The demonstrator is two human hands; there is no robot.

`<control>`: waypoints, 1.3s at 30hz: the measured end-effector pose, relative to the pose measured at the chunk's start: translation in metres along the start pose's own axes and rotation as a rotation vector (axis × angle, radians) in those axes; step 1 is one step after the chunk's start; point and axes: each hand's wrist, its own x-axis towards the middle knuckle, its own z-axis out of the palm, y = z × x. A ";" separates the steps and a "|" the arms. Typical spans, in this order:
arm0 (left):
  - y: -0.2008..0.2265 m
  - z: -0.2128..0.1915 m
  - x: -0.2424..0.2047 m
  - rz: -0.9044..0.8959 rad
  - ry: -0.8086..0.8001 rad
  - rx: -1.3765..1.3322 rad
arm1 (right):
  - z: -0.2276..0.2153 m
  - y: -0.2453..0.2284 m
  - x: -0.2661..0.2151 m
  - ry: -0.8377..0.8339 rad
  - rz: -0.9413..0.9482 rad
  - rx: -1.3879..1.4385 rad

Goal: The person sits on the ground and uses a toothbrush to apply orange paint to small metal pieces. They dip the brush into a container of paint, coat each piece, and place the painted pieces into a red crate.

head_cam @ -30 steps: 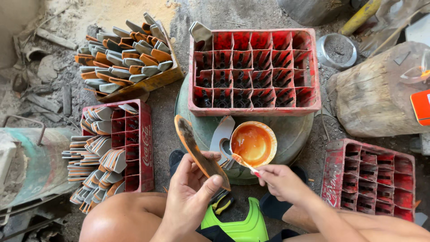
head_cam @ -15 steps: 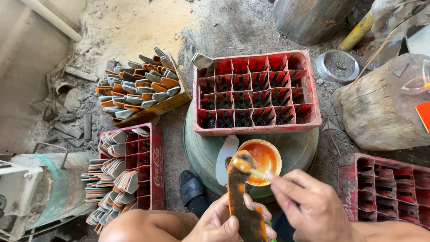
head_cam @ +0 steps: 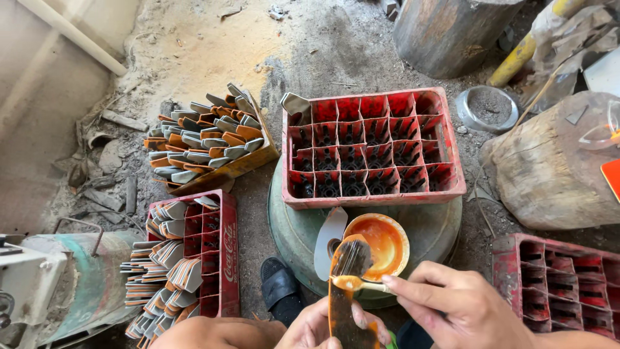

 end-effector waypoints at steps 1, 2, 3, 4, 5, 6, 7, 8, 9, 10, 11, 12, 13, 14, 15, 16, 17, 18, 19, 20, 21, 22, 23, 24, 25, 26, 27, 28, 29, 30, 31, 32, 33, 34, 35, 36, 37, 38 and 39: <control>-0.001 -0.003 0.000 0.015 -0.002 0.010 | 0.003 0.003 -0.002 -0.022 0.002 0.011; -0.003 -0.004 0.001 0.031 -0.005 0.021 | 0.007 0.007 -0.004 0.056 0.021 -0.091; -0.005 -0.006 0.001 0.042 -0.008 0.032 | 0.011 0.011 -0.006 0.137 0.042 -0.191; -0.007 -0.009 0.001 0.041 -0.029 0.010 | 0.013 0.014 -0.010 0.218 0.064 -0.291; -0.007 -0.013 0.002 0.046 -0.053 -0.007 | 0.015 0.018 -0.010 0.225 0.030 -0.243; -0.006 -0.016 0.003 0.050 -0.077 -0.023 | 0.016 0.019 -0.013 0.232 -0.004 -0.196; -0.006 -0.019 0.004 0.051 -0.080 0.008 | 0.018 0.020 -0.014 0.237 -0.041 -0.149; -0.007 -0.023 0.005 0.051 -0.083 0.040 | 0.021 0.022 -0.013 0.141 -0.048 -0.057; -0.010 -0.025 0.003 0.052 -0.081 0.066 | 0.025 0.022 -0.014 0.039 -0.049 0.036; -0.013 -0.026 0.000 0.044 -0.050 0.078 | 0.029 0.024 -0.015 -0.064 -0.049 0.128; -0.015 -0.028 -0.003 0.031 -0.020 0.089 | 0.033 0.024 -0.016 0.010 0.021 0.022; -0.016 -0.031 -0.004 0.019 0.010 0.101 | 0.037 0.025 -0.018 0.085 0.092 -0.084; -0.018 -0.036 -0.003 0.069 -0.041 0.104 | 0.041 0.026 -0.019 0.160 0.167 -0.190; -0.020 -0.041 0.000 0.119 -0.092 0.107 | 0.042 0.027 -0.022 0.226 0.122 -0.175; -0.022 -0.046 0.004 0.172 -0.144 0.110 | 0.043 0.029 -0.022 0.291 0.076 -0.161; -0.024 -0.048 0.003 0.158 -0.119 0.109 | 0.043 0.030 -0.022 0.356 0.030 -0.148; -0.027 -0.049 0.001 0.145 -0.094 0.109 | 0.042 0.031 -0.022 0.185 0.083 0.027; -0.028 -0.051 0.000 0.131 -0.069 0.108 | 0.041 0.033 -0.022 0.012 0.139 0.199; -0.030 -0.054 -0.001 0.130 -0.080 0.118 | 0.039 0.033 -0.022 -0.165 0.198 0.370; -0.031 -0.056 -0.002 0.128 -0.091 0.129 | 0.038 0.034 -0.021 -0.057 0.187 0.226; -0.031 -0.059 -0.003 0.121 -0.103 0.139 | 0.038 0.034 -0.022 0.054 0.180 0.085; -0.030 -0.063 -0.003 0.101 -0.133 0.142 | 0.039 0.033 -0.022 0.165 0.174 -0.056; -0.029 -0.068 0.000 0.083 -0.166 0.144 | 0.039 0.033 -0.022 0.227 0.133 -0.098; -0.029 -0.071 0.003 0.066 -0.198 0.147 | 0.039 0.033 -0.023 0.288 0.092 -0.139; -0.029 -0.073 0.007 0.076 -0.203 0.106 | 0.039 0.033 -0.020 0.352 0.047 -0.180; -0.031 -0.074 0.010 0.087 -0.208 0.066 | 0.039 0.032 -0.019 0.223 0.166 0.011; -0.033 -0.074 0.011 0.102 -0.210 0.023 | 0.039 0.032 -0.019 0.086 0.285 0.201; -0.034 -0.075 0.009 0.112 -0.214 0.048 | 0.039 0.033 -0.019 -0.054 0.403 0.388; -0.035 -0.073 0.003 0.120 -0.212 0.070 | 0.038 0.034 -0.020 0.036 0.266 0.201; -0.036 -0.073 -0.002 0.128 -0.210 0.091 | 0.038 0.034 -0.021 0.126 0.127 0.015; -0.034 -0.075 -0.004 0.124 -0.207 0.147 | 0.040 0.035 -0.022 0.223 -0.011 -0.171; -0.032 -0.078 -0.006 0.121 -0.204 0.204 | 0.041 0.036 -0.024 0.260 0.034 -0.188; -0.032 -0.080 -0.004 0.124 -0.203 0.257 | 0.040 0.038 -0.024 0.291 0.077 -0.210; -0.034 -0.081 0.000 0.147 -0.227 0.243 | 0.039 0.039 -0.025 0.323 0.121 -0.233; -0.034 -0.084 0.008 0.171 -0.254 0.236 | 0.040 0.040 -0.022 0.300 0.425 0.084; -0.033 -0.085 0.011 0.195 -0.281 0.229 | 0.041 0.041 -0.020 0.267 0.722 0.408; -0.037 -0.083 0.009 0.050 -0.100 0.019 | 0.040 0.041 -0.022 0.209 1.022 0.731; -0.042 -0.081 0.007 -0.095 0.080 -0.192 | 0.039 0.041 -0.024 0.150 1.097 0.709; -0.042 -0.080 0.005 -0.248 0.261 -0.392 | 0.040 0.041 -0.023 0.100 1.167 0.698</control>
